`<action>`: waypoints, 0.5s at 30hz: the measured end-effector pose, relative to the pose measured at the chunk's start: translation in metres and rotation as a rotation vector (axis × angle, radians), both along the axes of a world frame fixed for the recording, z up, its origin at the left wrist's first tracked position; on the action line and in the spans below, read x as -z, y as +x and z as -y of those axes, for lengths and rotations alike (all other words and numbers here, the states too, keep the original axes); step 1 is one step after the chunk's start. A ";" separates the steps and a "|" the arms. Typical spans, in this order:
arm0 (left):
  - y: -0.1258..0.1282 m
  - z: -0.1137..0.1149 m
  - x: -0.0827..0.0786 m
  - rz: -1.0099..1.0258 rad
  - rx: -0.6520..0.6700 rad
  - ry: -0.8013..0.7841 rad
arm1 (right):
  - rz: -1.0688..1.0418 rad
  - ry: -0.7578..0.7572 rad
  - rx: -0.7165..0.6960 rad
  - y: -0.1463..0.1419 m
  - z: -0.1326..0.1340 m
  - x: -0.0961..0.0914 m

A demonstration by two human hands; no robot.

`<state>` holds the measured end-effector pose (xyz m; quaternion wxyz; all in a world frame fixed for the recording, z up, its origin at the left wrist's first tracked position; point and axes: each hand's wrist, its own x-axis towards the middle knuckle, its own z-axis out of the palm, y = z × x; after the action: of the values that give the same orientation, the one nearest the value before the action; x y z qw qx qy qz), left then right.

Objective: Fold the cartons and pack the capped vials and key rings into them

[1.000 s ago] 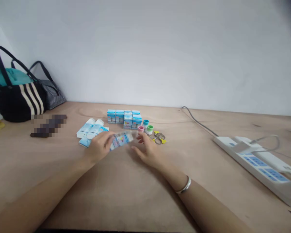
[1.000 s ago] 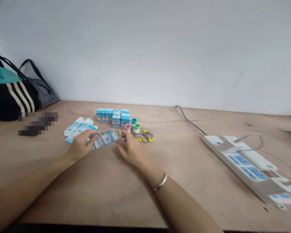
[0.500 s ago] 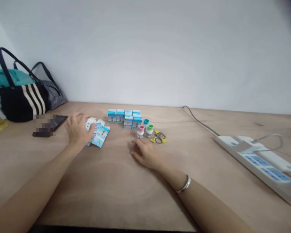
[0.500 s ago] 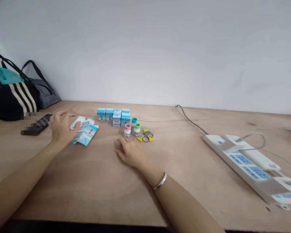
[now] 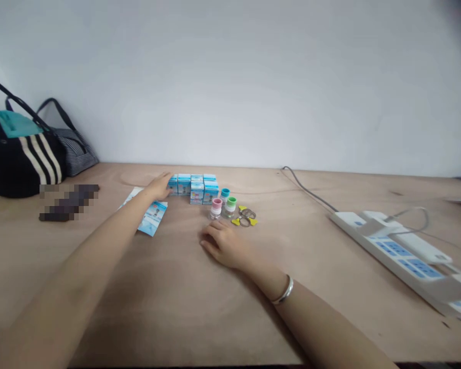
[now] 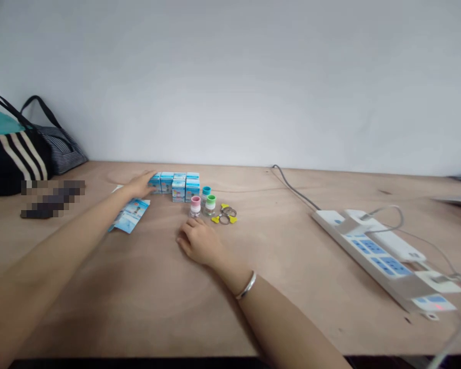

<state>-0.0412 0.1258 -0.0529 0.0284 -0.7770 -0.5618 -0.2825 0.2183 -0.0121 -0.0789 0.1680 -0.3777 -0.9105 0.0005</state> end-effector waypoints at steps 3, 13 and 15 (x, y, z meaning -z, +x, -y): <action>-0.001 0.014 -0.004 -0.008 -0.012 0.007 | 0.005 -0.010 0.003 0.001 -0.001 0.001; 0.029 0.135 0.009 0.154 0.352 0.020 | -0.424 -0.056 -0.075 -0.001 -0.001 0.003; 0.037 0.145 0.022 0.210 0.382 0.018 | -0.490 -0.055 -0.129 -0.003 0.000 0.001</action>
<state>-0.0041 -0.0191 -0.0745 -0.0775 -0.8354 -0.4018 -0.3671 0.2156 -0.0117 -0.0800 0.3731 -0.3119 -0.8644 0.1277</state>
